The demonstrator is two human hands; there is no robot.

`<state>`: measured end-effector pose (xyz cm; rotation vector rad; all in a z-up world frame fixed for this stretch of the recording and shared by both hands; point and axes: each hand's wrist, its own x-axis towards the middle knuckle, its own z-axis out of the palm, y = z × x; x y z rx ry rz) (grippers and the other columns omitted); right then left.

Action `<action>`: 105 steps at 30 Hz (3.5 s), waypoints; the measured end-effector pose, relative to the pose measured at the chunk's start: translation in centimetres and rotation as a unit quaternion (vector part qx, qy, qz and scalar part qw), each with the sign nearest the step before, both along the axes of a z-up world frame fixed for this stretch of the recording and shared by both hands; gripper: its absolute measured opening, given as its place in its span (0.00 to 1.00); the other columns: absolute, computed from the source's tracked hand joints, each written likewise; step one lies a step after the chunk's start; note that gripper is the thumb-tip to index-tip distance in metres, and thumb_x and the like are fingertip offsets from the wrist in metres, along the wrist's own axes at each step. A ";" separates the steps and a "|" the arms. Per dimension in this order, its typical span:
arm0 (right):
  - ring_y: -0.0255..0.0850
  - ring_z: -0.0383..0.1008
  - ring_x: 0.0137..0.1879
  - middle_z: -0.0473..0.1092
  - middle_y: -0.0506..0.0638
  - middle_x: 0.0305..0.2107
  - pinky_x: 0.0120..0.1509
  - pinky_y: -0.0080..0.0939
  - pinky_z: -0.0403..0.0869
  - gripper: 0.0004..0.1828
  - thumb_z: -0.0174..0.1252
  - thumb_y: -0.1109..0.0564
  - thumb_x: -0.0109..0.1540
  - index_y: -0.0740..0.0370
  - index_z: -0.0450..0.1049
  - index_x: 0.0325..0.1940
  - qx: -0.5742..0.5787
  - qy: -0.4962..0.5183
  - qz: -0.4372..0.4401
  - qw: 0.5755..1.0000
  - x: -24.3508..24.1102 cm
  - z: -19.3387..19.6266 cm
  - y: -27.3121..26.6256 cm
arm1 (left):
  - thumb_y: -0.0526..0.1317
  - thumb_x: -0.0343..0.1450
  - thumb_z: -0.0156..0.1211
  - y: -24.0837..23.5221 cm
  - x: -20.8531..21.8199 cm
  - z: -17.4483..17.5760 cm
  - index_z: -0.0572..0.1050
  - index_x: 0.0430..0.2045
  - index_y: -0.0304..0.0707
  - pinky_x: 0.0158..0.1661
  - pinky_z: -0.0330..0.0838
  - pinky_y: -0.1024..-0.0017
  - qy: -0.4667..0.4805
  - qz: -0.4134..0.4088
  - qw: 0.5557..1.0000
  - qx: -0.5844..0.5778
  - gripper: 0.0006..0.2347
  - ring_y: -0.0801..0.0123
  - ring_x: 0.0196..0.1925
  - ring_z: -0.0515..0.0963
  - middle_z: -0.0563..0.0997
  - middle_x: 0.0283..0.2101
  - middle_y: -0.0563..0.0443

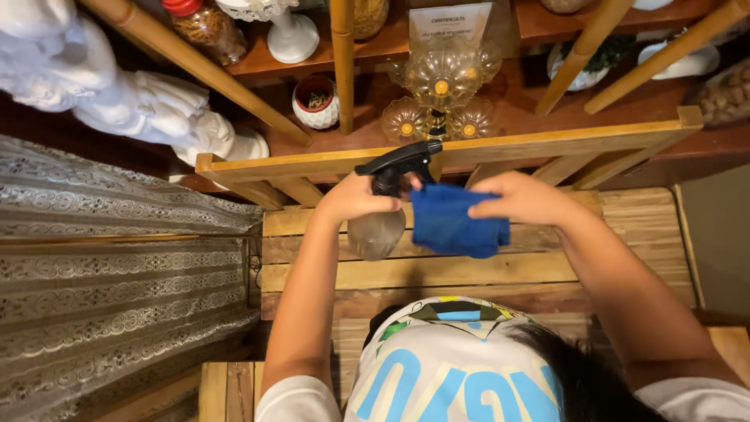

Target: Clean and wipe a wooden bench using a spray bottle and a blue cloth.

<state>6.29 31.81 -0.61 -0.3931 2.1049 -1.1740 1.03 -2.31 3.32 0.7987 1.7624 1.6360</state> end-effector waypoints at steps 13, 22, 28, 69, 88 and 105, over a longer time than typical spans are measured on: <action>0.46 0.75 0.60 0.73 0.59 0.57 0.69 0.48 0.71 0.26 0.56 0.54 0.67 0.71 0.67 0.66 -0.404 -0.191 -0.283 0.849 0.0 -2.7 6.8 | 0.33 0.65 0.67 5.4 7.4 -5.7 0.76 0.56 0.34 0.57 0.71 0.69 -0.016 0.118 0.992 0.035 0.22 0.69 0.58 0.77 0.81 0.57 0.51; 0.45 0.75 0.61 0.72 0.58 0.57 0.68 0.50 0.71 0.29 0.61 0.66 0.61 0.72 0.67 0.66 -0.455 -0.143 -0.193 0.858 2.2 -0.2 7.7 | 0.31 0.64 0.67 11.0 6.5 -7.8 0.65 0.65 0.30 0.65 0.64 0.66 -0.080 0.044 0.983 0.157 0.31 0.64 0.68 0.71 0.76 0.64 0.44; 0.48 0.77 0.58 0.74 0.59 0.54 0.67 0.51 0.73 0.26 0.59 0.64 0.61 0.72 0.67 0.63 -0.479 -0.104 -0.274 0.828 3.5 -0.9 7.4 | 0.33 0.65 0.67 12.0 6.1 -5.1 0.64 0.68 0.29 0.73 0.58 0.59 -0.100 -0.035 0.963 0.248 0.32 0.53 0.74 0.69 0.68 0.72 0.42; 0.52 0.71 0.62 0.70 0.54 0.60 0.68 0.60 0.70 0.38 0.50 0.34 0.68 0.60 0.61 0.74 -0.568 0.014 -0.662 0.489 15.8 -11.3 11.0 | 0.36 0.69 0.68 20.5 2.9 -6.9 0.67 0.66 0.41 0.52 0.72 0.72 -0.153 -0.150 0.976 0.020 0.28 0.75 0.47 0.77 0.82 0.47 0.54; 0.50 0.74 0.56 0.73 0.53 0.53 0.62 0.56 0.72 0.31 0.55 0.36 0.66 0.56 0.68 0.67 -0.482 -0.121 -0.780 0.380 20.4 -24.3 27.8 | 0.39 0.63 0.67 43.5 2.3 -24.4 0.66 0.62 0.44 0.55 0.72 0.59 0.129 -0.038 0.963 -0.236 0.30 0.46 0.59 0.77 0.72 0.65 0.45; 0.45 0.75 0.58 0.73 0.53 0.56 0.64 0.50 0.73 0.31 0.57 0.41 0.64 0.58 0.67 0.67 -0.455 -0.141 -0.782 0.401 12.0 -32.5 27.0 | 0.39 0.61 0.69 42.2 3.1 -32.4 0.65 0.62 0.47 0.49 0.76 0.58 0.131 -0.054 0.945 -0.294 0.32 0.47 0.53 0.80 0.71 0.65 0.49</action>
